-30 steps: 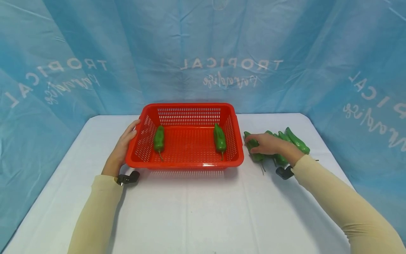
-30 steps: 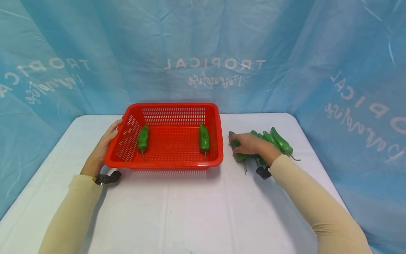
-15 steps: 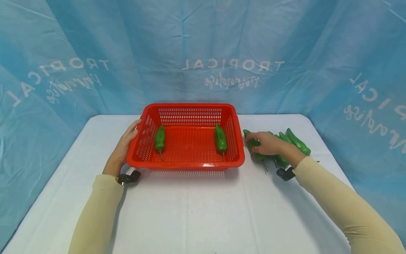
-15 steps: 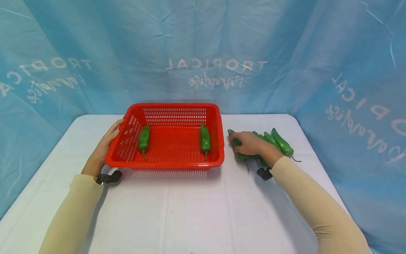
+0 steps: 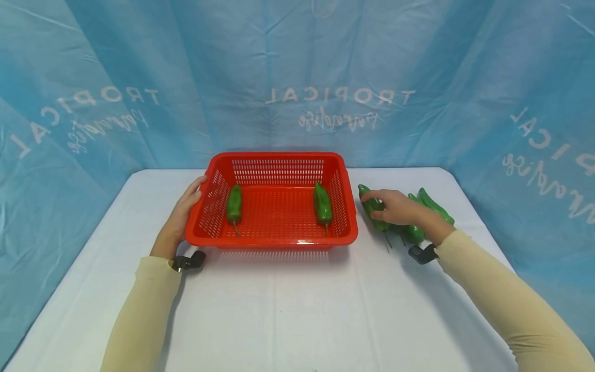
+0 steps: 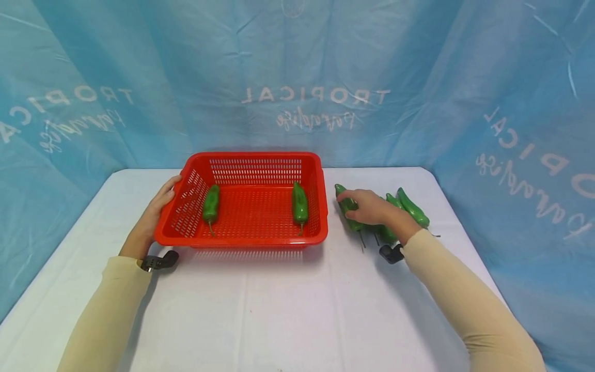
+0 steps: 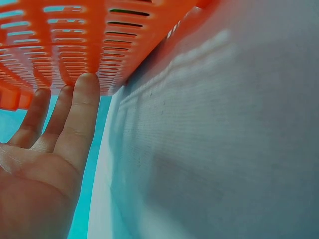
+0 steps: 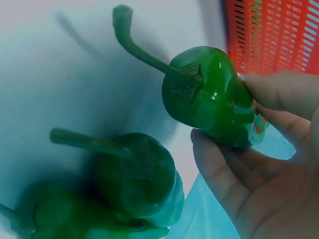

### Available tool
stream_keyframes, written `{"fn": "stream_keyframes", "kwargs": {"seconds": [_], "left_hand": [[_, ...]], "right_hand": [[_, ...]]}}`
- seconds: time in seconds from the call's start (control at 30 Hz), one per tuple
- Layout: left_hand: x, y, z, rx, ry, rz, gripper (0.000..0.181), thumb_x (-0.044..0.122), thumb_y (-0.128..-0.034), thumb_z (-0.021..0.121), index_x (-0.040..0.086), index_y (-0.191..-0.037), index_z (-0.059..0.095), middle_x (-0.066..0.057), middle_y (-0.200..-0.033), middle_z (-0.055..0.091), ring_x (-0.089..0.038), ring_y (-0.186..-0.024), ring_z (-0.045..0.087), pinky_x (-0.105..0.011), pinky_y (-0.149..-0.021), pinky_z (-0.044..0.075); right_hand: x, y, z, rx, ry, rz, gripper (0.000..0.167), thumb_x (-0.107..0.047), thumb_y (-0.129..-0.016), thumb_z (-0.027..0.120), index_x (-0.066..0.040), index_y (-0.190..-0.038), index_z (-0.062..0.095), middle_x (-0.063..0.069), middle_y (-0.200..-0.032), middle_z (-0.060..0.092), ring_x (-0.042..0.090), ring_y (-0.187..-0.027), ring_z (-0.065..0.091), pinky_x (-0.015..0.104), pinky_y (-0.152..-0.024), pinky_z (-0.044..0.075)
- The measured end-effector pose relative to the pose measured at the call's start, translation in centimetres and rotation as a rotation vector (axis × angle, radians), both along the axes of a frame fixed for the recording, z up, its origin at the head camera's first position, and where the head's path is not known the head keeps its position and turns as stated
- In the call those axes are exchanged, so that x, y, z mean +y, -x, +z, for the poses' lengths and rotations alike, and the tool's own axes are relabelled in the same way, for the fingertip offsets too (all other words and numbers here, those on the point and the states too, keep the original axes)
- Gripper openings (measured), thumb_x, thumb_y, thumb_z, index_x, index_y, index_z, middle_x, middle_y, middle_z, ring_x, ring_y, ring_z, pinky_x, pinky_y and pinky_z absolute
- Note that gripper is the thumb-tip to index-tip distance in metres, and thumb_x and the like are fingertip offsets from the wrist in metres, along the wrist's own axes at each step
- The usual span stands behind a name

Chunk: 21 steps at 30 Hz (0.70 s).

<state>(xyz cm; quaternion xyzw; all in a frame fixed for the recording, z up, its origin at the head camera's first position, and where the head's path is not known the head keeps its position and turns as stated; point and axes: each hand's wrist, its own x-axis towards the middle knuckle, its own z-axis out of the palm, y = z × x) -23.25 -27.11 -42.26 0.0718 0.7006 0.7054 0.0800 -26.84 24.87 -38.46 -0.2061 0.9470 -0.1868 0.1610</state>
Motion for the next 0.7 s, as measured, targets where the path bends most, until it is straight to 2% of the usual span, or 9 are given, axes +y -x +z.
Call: {"fn": "stream_keyframes", "kwargs": {"seconds": [0.23, 0.37, 0.5, 0.6, 0.7], "left_hand": [[0.0, -0.1, -0.1, -0.012, -0.002, 0.009, 0.054, 0.038, -0.1047, 0.037, 0.036, -0.156, 0.022, -0.006, -0.155, 0.031, -0.012, -0.121, 0.054, -0.026, -0.086, 0.059], [0.0, -0.1, 0.0, -0.013, -0.015, 0.006, 0.053, 0.037, -0.1050, 0.037, 0.035, -0.156, 0.022, -0.005, -0.155, 0.032, -0.012, -0.121, 0.054, -0.026, -0.087, 0.059], [0.1, -0.1, 0.0, -0.018, -0.016, 0.012, 0.053, 0.037, -0.1049, 0.037, 0.036, -0.156, 0.023, -0.002, -0.153, 0.034, -0.011, -0.120, 0.055, -0.025, -0.086, 0.059], [0.1, -0.1, 0.0, -0.017, -0.029, 0.011, 0.053, 0.036, -0.1050, 0.037, 0.036, -0.156, 0.023, 0.001, -0.151, 0.036, -0.011, -0.120, 0.054, -0.025, -0.087, 0.058], [0.0, 0.0, -0.1, -0.012, -0.035, 0.007, 0.053, 0.036, -0.1052, 0.036, 0.035, -0.156, 0.023, 0.001, -0.150, 0.036, -0.011, -0.121, 0.054, -0.025, -0.087, 0.058]], "right_hand": [[-0.3, -0.7, 1.8, 0.089, 0.015, 0.062, 0.044, -0.010, -0.091, 0.065, -0.010, -0.135, 0.057, 0.018, -0.134, 0.059, 0.035, -0.120, 0.056, 0.059, -0.102, 0.048], [-0.2, -1.6, 3.4, 0.149, 0.029, 0.081, 0.045, -0.009, -0.090, 0.066, -0.011, -0.134, 0.057, 0.017, -0.131, 0.060, 0.030, -0.106, 0.059, 0.050, -0.090, 0.056], [-0.1, -2.7, 4.6, 0.225, 0.059, 0.112, 0.046, -0.009, -0.089, 0.068, -0.011, -0.133, 0.058, 0.016, -0.129, 0.061, 0.023, -0.090, 0.058, 0.039, -0.077, 0.055], [-0.1, -3.5, 5.2, 0.272, 0.090, 0.133, 0.046, -0.007, -0.088, 0.070, -0.009, -0.132, 0.059, 0.016, -0.128, 0.061, 0.024, -0.093, 0.060, 0.039, -0.077, 0.057], [-0.1, -4.3, 5.6, 0.283, 0.120, 0.145, 0.048, -0.006, -0.087, 0.072, -0.009, -0.132, 0.059, 0.015, -0.128, 0.061, 0.027, -0.103, 0.062, 0.043, -0.080, 0.060]]}}
